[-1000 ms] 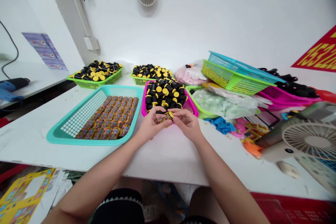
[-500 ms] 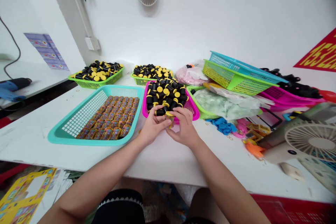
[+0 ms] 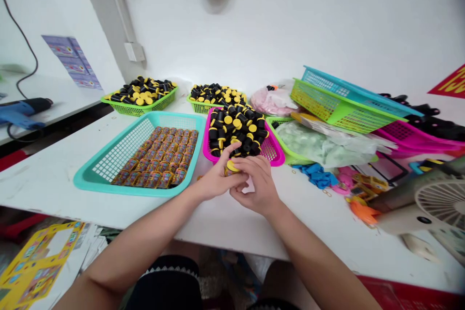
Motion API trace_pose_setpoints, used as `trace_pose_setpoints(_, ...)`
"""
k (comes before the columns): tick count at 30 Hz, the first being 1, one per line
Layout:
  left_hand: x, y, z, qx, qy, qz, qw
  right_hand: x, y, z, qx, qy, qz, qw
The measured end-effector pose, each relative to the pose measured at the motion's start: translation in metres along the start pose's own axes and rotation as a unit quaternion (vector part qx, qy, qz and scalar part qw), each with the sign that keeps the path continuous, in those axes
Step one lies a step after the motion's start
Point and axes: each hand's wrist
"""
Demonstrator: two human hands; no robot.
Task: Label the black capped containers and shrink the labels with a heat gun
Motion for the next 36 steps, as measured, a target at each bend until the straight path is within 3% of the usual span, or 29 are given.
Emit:
trace_pose_setpoints(2,0.000,0.000,0.001,-0.002,0.001,-0.016,1.000,0.000,-0.002,0.000,-0.016,0.006,0.026,1.000)
trace_pose_setpoints(8,0.002,0.000,-0.001,0.062,0.113,-0.162,0.978,0.004,0.002,0.008,-0.039,-0.010,0.112,0.993)
trace_pose_setpoints(12,0.006,0.001,0.000,0.095,0.117,-0.168,0.974,0.006,0.009,0.016,-0.038,0.002,0.094,0.995)
trace_pose_setpoints(15,0.006,0.002,0.003,0.079,0.077,-0.133,0.985,0.003,0.010,0.015,-0.042,0.007,0.072,0.997)
trace_pose_setpoints(20,-0.002,0.002,0.006,0.013,-0.068,-0.084,0.994,-0.003,0.006,0.008,-0.091,-0.010,-0.026,0.995)
trace_pose_setpoints(23,-0.003,0.001,0.006,0.019,-0.094,-0.073,0.993,-0.005,0.006,0.007,-0.098,-0.008,-0.038,0.994)
trace_pose_setpoints(30,0.002,-0.006,0.004,0.037,0.036,-0.161,0.986,-0.001,0.016,0.008,-0.092,-0.024,-0.037,0.995)
trace_pose_setpoints(36,0.005,-0.019,-0.003,0.104,0.114,-0.172,0.973,0.003,0.022,0.009,-0.097,-0.020,-0.038,0.994)
Point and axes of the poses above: each hand's wrist, its own z-axis away from the middle knuckle, its own x-axis out of the palm, y = z × x
